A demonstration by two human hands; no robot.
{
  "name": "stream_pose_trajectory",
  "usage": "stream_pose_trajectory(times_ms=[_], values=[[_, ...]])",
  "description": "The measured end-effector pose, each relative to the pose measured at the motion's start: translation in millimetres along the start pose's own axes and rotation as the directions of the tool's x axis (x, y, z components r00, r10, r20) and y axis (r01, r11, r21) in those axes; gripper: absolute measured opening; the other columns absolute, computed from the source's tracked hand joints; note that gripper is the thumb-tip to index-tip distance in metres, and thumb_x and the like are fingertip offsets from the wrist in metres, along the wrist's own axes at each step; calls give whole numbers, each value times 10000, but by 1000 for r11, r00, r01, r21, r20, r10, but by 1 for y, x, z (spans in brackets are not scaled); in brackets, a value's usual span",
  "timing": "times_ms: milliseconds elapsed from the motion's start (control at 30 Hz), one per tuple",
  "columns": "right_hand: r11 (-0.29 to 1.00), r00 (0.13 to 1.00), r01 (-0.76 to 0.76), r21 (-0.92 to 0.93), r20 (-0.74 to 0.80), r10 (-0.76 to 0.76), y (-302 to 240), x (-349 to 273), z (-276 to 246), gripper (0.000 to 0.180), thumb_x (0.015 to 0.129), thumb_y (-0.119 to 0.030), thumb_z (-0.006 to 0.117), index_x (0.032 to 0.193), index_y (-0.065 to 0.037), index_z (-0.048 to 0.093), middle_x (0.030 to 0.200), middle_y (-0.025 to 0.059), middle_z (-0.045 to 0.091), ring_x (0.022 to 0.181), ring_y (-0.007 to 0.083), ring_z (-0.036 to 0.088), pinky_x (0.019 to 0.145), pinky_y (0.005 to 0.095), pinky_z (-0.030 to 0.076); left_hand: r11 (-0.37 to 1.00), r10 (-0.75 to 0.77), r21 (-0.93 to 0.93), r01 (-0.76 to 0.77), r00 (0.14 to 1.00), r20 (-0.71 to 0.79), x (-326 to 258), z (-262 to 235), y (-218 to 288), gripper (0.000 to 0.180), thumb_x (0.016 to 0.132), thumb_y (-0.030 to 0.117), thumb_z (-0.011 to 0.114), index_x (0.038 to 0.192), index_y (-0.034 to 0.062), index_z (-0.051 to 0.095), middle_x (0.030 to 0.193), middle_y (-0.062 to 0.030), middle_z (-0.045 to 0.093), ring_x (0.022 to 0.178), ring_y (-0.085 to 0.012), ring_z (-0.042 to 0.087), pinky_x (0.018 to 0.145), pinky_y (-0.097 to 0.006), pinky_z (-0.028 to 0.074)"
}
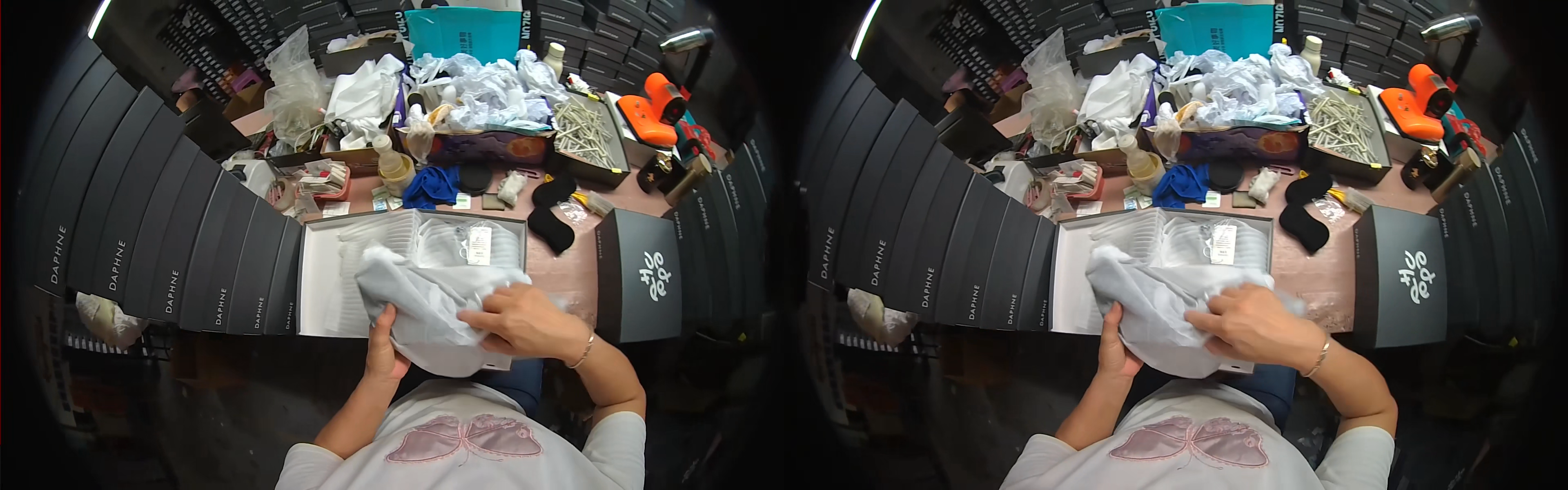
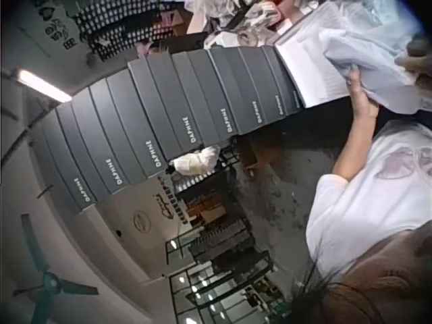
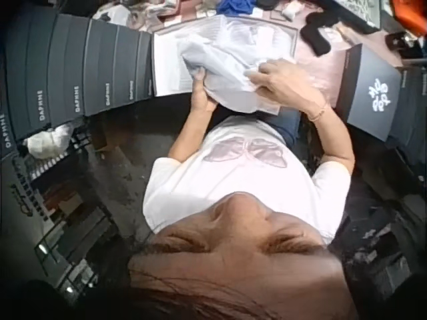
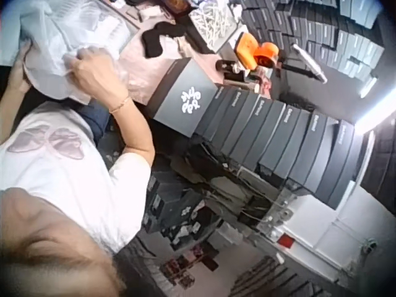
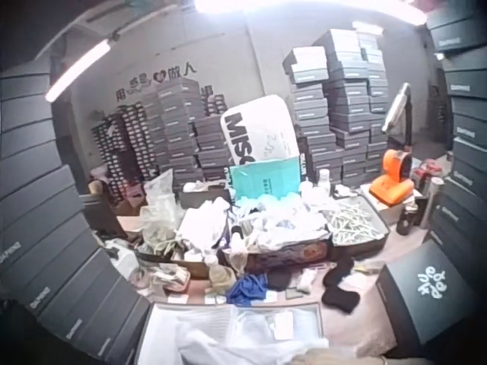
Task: Cleaning and packing a pair of black high-heeled shoes into a branded shoebox with protective tissue paper.
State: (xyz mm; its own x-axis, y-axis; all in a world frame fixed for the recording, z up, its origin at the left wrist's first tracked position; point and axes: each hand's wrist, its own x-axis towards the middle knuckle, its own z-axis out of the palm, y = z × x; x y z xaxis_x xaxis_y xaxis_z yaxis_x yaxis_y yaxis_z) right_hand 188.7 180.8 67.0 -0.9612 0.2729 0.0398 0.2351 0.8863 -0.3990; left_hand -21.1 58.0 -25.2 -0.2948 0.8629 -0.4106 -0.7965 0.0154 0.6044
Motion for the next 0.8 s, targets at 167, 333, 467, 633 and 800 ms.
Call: stream_pose_trajectory(times_ms=[167, 333, 467, 633, 800], values=[[988, 825, 34, -148, -554, -112, -72, 59, 100, 371, 786, -164, 568, 1141, -73, 626, 1270, 101, 563, 1271, 276, 477, 1111, 558, 241, 995, 46, -94, -36, 993, 110, -5, -2, -20, 528, 967, 449, 472, 1358, 96, 448, 1310, -74, 533, 1215, -209, 518, 1027, -386, 432], [984, 697, -143, -104, -716, 26, -83, -1, 91, 489, 839, -177, 637, 1302, -81, 514, 1350, 167, 483, 1308, 334, 443, 1123, 522, 251, 962, 247, -148, -229, 961, 122, -19, -45, 28, 437, 1006, 359, 412, 1323, 66, 481, 1254, -101, 561, 1173, -251, 549, 1007, -396, 457], [545, 669, 62, 836, -440, 599, 27, -53, 80, 655, 908, -361, 598, 1435, -50, 364, 1458, 132, 398, 1344, 245, 391, 1094, 401, 327, 961, 244, -148, -232, 967, 72, -4, -60, 11, 486, 967, 377, 538, 1332, 66, 464, 1182, -27, 566, 1100, -140, 533, 969, -327, 436], [-274, 678, 176, 946, 85, 730, 55, -52, 150, 643, 909, -401, 588, 1424, -71, 390, 1383, 120, 480, 1263, 222, 483, 1008, 403, 433, 884, 404, 204, -420, 907, 119, -43, -48, 55, 563, 918, 451, 609, 1297, 42, 526, 1217, -34, 569, 1099, -110, 544, 920, -271, 440], [-58, 735, 198, 978, -109, 670, 4, -39, 83, 587, 917, -392, 548, 1393, -75, 421, 1210, 119, 602, 930, 184, 649, 683, 268, 550, 714, 691, 53, -698, 690, -216, -29, -43, 150, 414, 986, 408, 492, 1109, 24, 587, 962, -55, 640, 823, -178, 635, 761, -310, 531]])
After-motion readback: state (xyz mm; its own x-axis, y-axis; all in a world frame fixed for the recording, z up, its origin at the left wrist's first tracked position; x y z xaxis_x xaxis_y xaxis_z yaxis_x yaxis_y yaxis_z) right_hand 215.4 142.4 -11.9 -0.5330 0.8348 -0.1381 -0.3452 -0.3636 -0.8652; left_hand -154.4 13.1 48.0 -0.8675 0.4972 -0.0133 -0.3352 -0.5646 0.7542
